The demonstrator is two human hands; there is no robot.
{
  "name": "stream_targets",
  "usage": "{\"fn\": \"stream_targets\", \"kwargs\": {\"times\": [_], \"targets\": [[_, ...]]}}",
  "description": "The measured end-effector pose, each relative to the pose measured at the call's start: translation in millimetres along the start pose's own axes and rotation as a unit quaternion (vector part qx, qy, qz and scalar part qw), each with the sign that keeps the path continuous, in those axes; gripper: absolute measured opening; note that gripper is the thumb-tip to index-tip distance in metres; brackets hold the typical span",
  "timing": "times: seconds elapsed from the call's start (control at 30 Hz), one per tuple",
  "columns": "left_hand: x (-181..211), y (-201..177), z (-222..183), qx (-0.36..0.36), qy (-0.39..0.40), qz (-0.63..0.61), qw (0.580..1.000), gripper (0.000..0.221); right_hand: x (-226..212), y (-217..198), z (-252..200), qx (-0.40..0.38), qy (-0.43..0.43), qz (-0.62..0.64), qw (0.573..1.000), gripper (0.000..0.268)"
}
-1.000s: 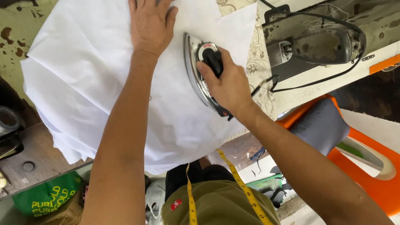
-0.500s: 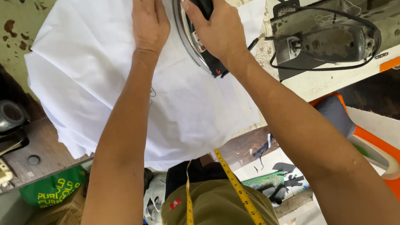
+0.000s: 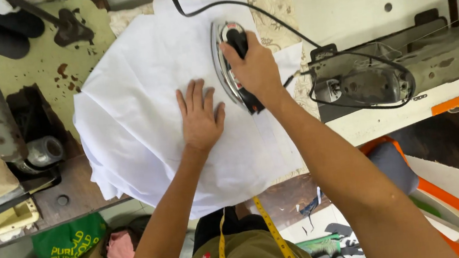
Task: A person irons a white piece of fabric on a padded workbench next to a sewing machine.
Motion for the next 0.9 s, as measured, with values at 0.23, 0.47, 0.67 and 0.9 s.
{"fn": "stream_targets", "kwargs": {"times": [0.23, 0.47, 0.67, 0.9], "targets": [[-2.7, 3.9, 1.0, -0.001, 0.005, 0.034, 0.999, 0.039, -5.0, 7.7, 20.9, 0.011, -0.009, 0.002, 1.000, 0.052], [-3.2, 4.3, -1.3, -0.016, 0.003, 0.039, 0.999, 0.038, -3.6, 1.7, 1.3, -0.010, 0.020, 0.009, 1.000, 0.048], [-1.0, 4.4, -3.3, -0.011, -0.003, 0.026, 1.000, 0.037, -5.1, 5.8, 18.4, -0.010, 0.014, 0.011, 1.000, 0.049], [-3.7, 2.8, -0.9, -0.015, 0.000, 0.035, 0.999, 0.038, 3.3, 1.9, -0.7, -0.007, 0.007, 0.018, 1.000, 0.046]]}}
Point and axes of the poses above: each hand's wrist, its own z-axis towards the middle knuckle, its own y-axis out of the palm, x = y × z, the point moved 4 cm from there along z, towards the middle knuckle, and after that the axes turned 12 degrees about x, right-handed, at the moved point
